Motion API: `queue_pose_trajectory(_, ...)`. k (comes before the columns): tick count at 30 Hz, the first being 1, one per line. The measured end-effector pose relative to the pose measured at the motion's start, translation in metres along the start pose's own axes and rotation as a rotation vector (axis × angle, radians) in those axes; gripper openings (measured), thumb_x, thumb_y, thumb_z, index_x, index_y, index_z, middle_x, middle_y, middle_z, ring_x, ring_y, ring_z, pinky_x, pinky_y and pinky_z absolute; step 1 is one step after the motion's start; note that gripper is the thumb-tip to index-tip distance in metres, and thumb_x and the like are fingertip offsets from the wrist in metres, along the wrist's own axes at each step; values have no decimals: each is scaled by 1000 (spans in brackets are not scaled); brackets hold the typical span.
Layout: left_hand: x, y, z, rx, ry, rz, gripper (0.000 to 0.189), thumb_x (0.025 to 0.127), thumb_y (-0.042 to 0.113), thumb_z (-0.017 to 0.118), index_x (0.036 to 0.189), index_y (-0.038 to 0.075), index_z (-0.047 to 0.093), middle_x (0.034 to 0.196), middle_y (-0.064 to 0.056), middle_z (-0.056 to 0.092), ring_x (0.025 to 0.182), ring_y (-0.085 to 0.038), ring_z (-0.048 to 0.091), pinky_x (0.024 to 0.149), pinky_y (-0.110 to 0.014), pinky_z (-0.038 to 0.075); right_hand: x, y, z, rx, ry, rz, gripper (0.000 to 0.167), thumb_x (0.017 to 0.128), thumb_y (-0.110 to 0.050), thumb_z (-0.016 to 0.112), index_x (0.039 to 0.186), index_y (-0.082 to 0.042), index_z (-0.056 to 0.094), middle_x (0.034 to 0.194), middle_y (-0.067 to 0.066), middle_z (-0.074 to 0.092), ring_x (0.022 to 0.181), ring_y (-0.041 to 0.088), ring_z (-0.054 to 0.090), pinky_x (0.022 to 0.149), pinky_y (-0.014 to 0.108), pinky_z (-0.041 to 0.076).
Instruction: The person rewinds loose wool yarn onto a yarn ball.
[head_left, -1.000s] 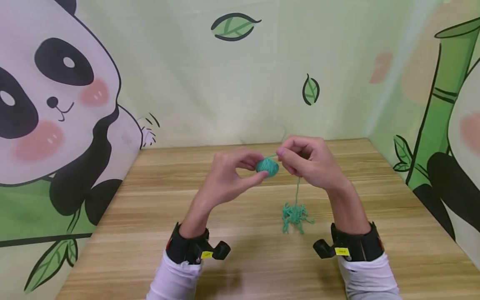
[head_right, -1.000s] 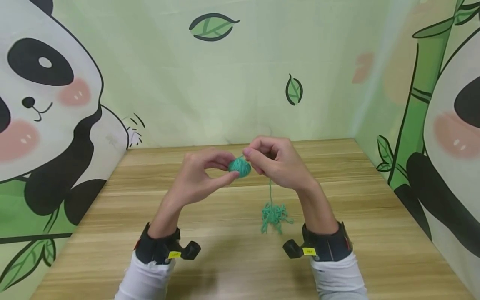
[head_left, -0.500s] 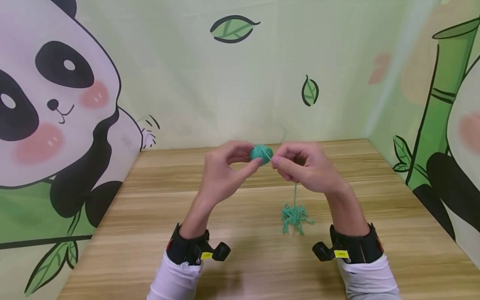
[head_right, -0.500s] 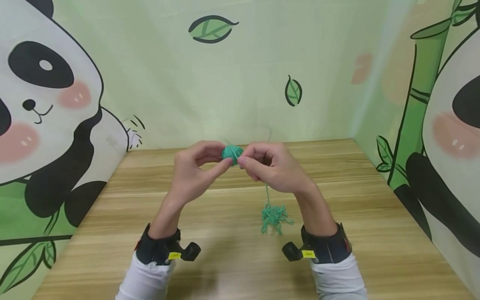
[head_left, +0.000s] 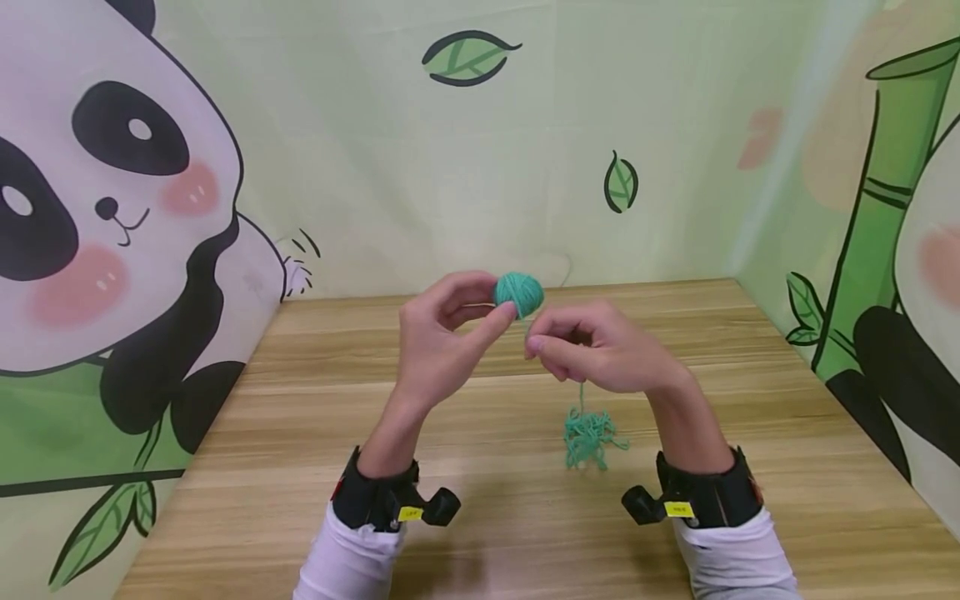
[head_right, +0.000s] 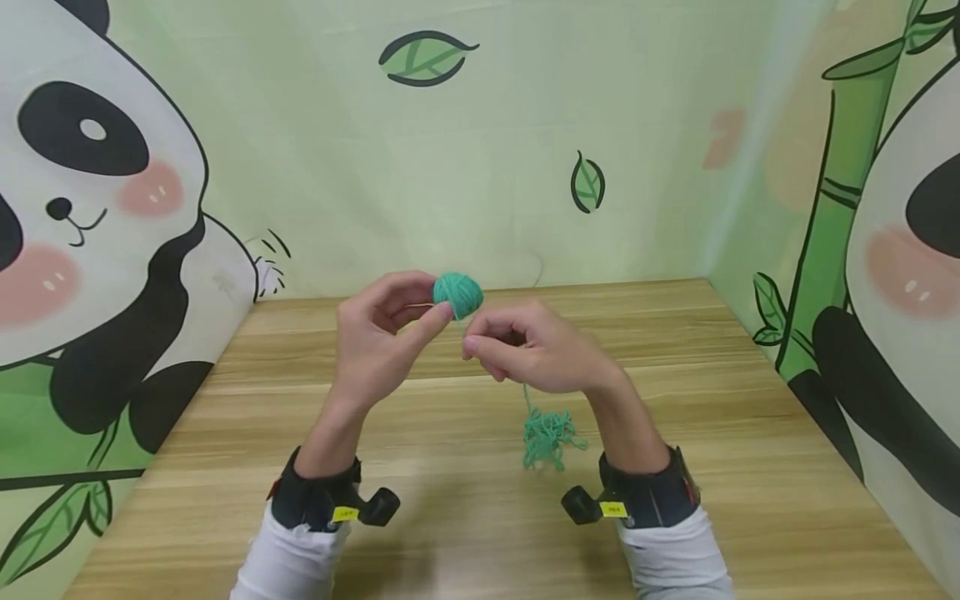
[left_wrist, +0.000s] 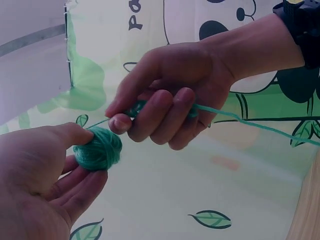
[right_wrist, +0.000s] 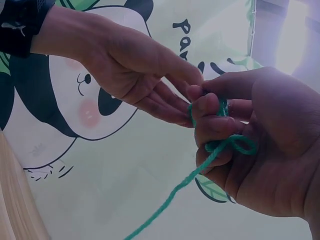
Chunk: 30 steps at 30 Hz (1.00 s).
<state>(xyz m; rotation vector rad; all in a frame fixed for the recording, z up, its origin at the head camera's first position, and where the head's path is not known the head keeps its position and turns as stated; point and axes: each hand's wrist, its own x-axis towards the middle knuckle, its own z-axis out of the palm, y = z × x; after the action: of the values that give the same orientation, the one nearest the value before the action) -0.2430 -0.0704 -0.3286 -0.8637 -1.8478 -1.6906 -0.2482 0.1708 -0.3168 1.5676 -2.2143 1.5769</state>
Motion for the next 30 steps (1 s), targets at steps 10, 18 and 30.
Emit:
queue_pose_trajectory(10, -1, 3, -2, -81, -32, -25, 30, 96, -6, 83, 125, -8, 76, 118, -28, 83, 108, -8, 83, 99, -33, 72, 0, 6, -2, -33, -32, 92, 23, 110, 5, 57, 101, -4, 75, 72, 10, 58, 55, 12, 49, 47, 22, 40)
queue_pose_trajectory(18, -1, 6, -4, -141, -102, -17, 31, 95, -8, 82, 126, -8, 75, 116, -31, 82, 106, -12, 83, 99, -35, 72, -2, 10, -6, -35, 8, 88, 24, 108, 6, 53, 102, -3, 74, 71, 10, 59, 55, 16, 49, 47, 25, 42)
queue_pose_trajectory(30, -3, 10, -5, -218, -290, -42, 31, 94, -11, 80, 124, -10, 75, 114, -34, 80, 98, -13, 83, 92, -37, 73, -3, 10, -10, 4, 40, 113, 17, 112, 1, 58, 107, -4, 73, 69, 8, 56, 55, 17, 48, 49, 26, 43)
